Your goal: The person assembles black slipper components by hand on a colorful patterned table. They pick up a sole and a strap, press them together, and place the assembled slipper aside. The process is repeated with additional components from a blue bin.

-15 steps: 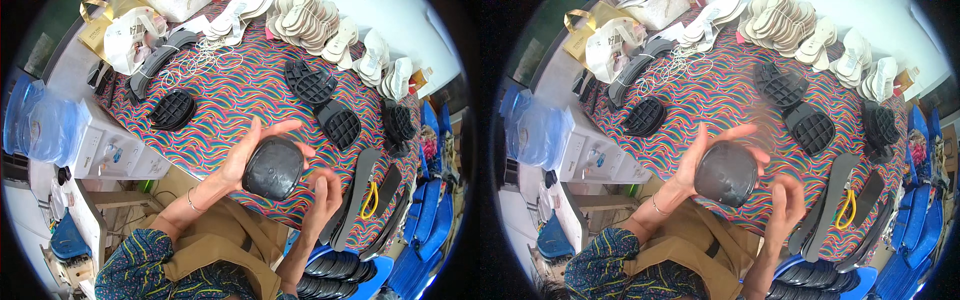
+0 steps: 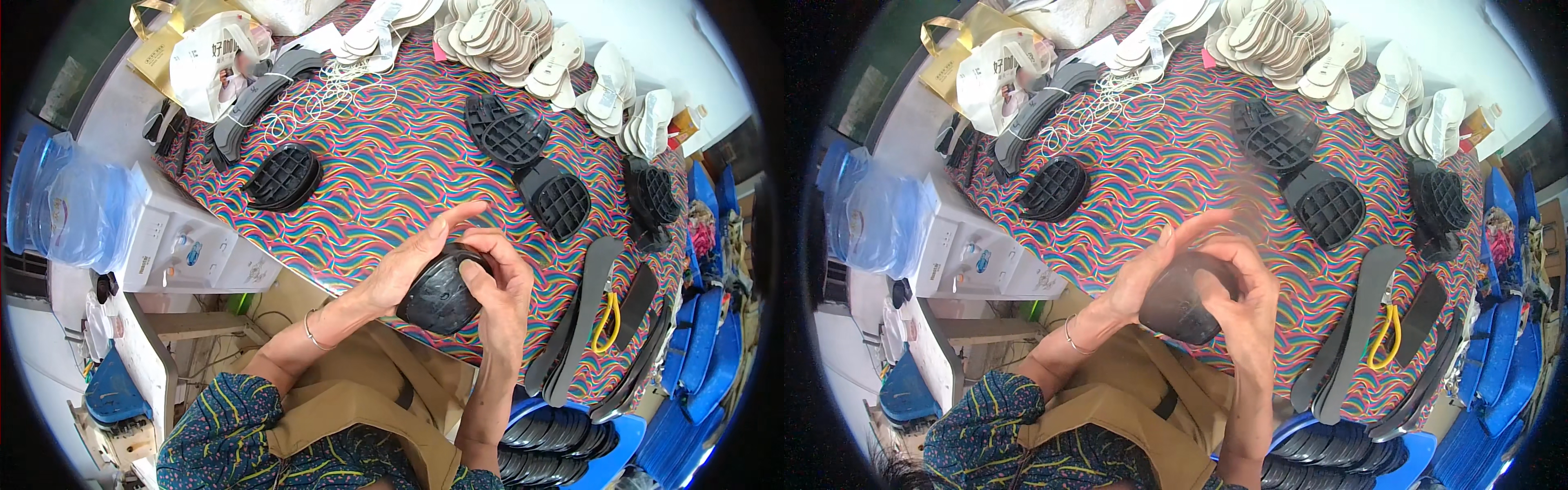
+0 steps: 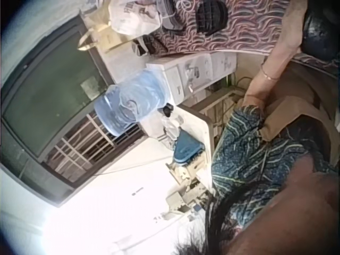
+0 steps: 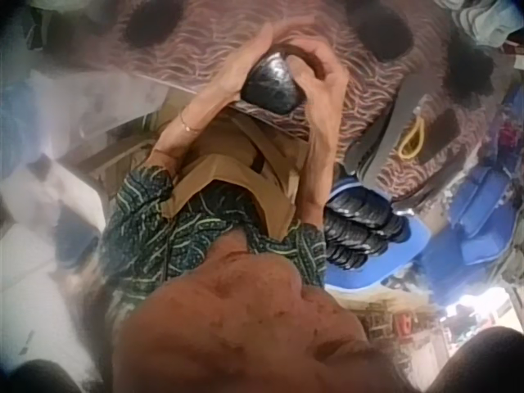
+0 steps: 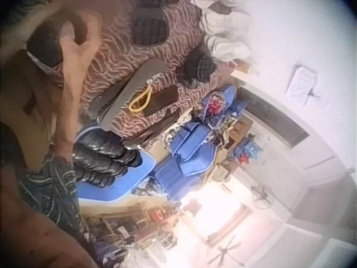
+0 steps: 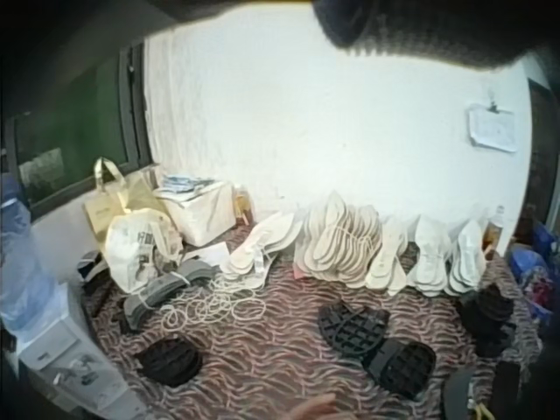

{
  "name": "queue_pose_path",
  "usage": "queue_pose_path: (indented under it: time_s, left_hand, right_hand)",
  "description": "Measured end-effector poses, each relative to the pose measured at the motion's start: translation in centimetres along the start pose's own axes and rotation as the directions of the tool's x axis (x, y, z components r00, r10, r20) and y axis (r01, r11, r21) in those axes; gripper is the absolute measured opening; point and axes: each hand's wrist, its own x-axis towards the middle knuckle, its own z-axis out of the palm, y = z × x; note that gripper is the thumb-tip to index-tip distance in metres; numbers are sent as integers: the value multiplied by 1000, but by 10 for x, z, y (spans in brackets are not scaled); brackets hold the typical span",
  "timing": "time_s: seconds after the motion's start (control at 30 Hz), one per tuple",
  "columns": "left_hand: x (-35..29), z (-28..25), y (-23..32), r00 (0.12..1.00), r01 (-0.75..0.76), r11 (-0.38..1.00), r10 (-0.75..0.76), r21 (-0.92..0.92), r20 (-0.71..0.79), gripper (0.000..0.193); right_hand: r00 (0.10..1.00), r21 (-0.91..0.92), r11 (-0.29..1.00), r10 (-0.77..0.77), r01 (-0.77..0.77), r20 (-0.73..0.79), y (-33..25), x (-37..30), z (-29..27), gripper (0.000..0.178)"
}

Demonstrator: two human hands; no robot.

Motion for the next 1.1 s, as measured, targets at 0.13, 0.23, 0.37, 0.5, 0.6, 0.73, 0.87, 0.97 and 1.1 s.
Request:
queue_pose_path:
  time_s: [0.13, 0.23, 0.37, 0.5, 0.6, 0.73, 0.87, 0.97, 1.1]
  left_hand:
    - [1, 1, 1, 997, -77, 978, 78, 194, 4, 73]
    - [0, -3, -1, 999, -48, 991, 48, 127, 9, 74]
    - [0, -15, 2, 999, 5, 1000, -5, 19, 32, 71]
    - [-4, -37, 46, 989, -114, 881, 145, 459, -34, 52]
    - [-11, -35, 113, 931, 49, 323, 327, 945, -160, 48]
    - [-7, -91, 127, 806, 380, -429, 588, 819, -66, 48]
    - [-6, -135, 110, 774, 528, -516, 619, 674, -134, 50]
    - [-3, -164, 75, 759, 584, -540, 628, 606, -171, 54]
    - [-6, -169, 67, 733, 619, -478, 637, 623, -239, 67]
  right_hand:
    - [999, 44, 998, 46, -47, 24, -1, 1, -2, 22]
    - [997, 46, 998, 47, -50, 58, 5, 5, -5, 25]
    - [999, 123, 992, 33, -33, 8, 10, 4, -4, 36]
    - [974, -69, 995, -90, 77, -210, 34, -7, -19, 38]
    - [970, -142, 990, -10, -25, -243, 41, -17, -24, 27]
    - [975, -291, 956, -22, -45, -222, 41, -14, -14, 15]
    - [979, -356, 934, -54, -20, -198, 39, -13, -14, 12]
    - [978, -364, 930, -36, -43, -206, 40, -14, -17, 10]
    - [978, -398, 917, -49, -35, -201, 42, -14, -14, 8]
